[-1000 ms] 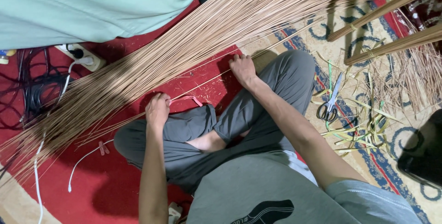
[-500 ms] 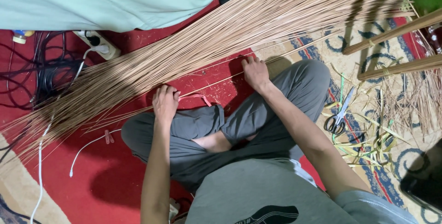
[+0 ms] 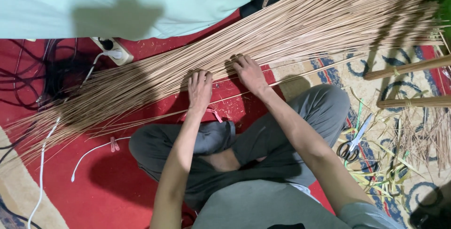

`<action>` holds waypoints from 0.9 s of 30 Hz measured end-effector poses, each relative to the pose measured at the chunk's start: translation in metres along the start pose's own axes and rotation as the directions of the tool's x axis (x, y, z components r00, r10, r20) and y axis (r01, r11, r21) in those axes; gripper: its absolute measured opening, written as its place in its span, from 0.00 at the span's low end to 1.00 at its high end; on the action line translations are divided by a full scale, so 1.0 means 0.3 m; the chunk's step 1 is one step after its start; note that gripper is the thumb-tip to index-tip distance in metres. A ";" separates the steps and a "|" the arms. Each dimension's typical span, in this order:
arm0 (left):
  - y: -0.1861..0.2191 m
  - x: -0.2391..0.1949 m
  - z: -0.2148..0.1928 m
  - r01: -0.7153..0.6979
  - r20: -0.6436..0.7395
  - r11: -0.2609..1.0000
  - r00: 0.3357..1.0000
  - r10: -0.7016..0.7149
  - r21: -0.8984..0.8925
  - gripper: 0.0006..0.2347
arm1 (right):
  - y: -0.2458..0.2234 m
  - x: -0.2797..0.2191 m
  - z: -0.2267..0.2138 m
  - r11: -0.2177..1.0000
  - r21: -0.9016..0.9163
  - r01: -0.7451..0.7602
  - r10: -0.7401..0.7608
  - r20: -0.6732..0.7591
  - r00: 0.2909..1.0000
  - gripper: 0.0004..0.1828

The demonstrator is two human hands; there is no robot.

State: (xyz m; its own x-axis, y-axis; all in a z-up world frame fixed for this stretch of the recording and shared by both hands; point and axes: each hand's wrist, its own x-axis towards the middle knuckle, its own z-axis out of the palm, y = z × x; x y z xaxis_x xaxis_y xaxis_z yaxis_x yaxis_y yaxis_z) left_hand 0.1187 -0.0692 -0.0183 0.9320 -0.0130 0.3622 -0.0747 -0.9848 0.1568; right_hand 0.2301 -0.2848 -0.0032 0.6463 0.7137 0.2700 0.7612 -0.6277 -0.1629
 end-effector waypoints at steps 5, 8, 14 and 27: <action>-0.012 0.017 -0.005 -0.028 0.019 1.000 0.999 0.028 -0.011 0.11 | -0.004 -0.010 0.059 0.999 0.030 -0.018 0.018 -0.005 1.000 0.05; -0.008 0.009 -0.019 -0.029 -0.028 1.000 0.999 0.029 -0.006 0.05 | -0.013 -0.010 0.041 0.999 0.045 -0.017 0.019 -0.033 0.999 0.04; -0.022 -0.025 -0.082 -0.028 -0.090 0.992 0.996 0.017 -0.124 0.05 | -0.042 0.005 -0.058 0.998 0.035 0.052 -0.047 -0.128 0.991 0.02; 0.105 -0.086 -0.459 -0.188 -0.248 0.958 0.960 0.132 -0.216 0.06 | -0.331 -0.057 -0.332 0.907 0.320 0.273 -0.192 -0.261 0.946 0.05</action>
State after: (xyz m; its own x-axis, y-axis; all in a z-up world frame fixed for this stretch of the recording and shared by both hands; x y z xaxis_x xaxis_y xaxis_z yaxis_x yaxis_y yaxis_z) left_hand 0.0433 -0.0761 0.1038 0.7966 -0.0996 0.5963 -0.3230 -0.9039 0.2805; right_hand 0.1382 -0.2656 0.1029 0.4510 0.7147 0.5347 0.8840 -0.2750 -0.3781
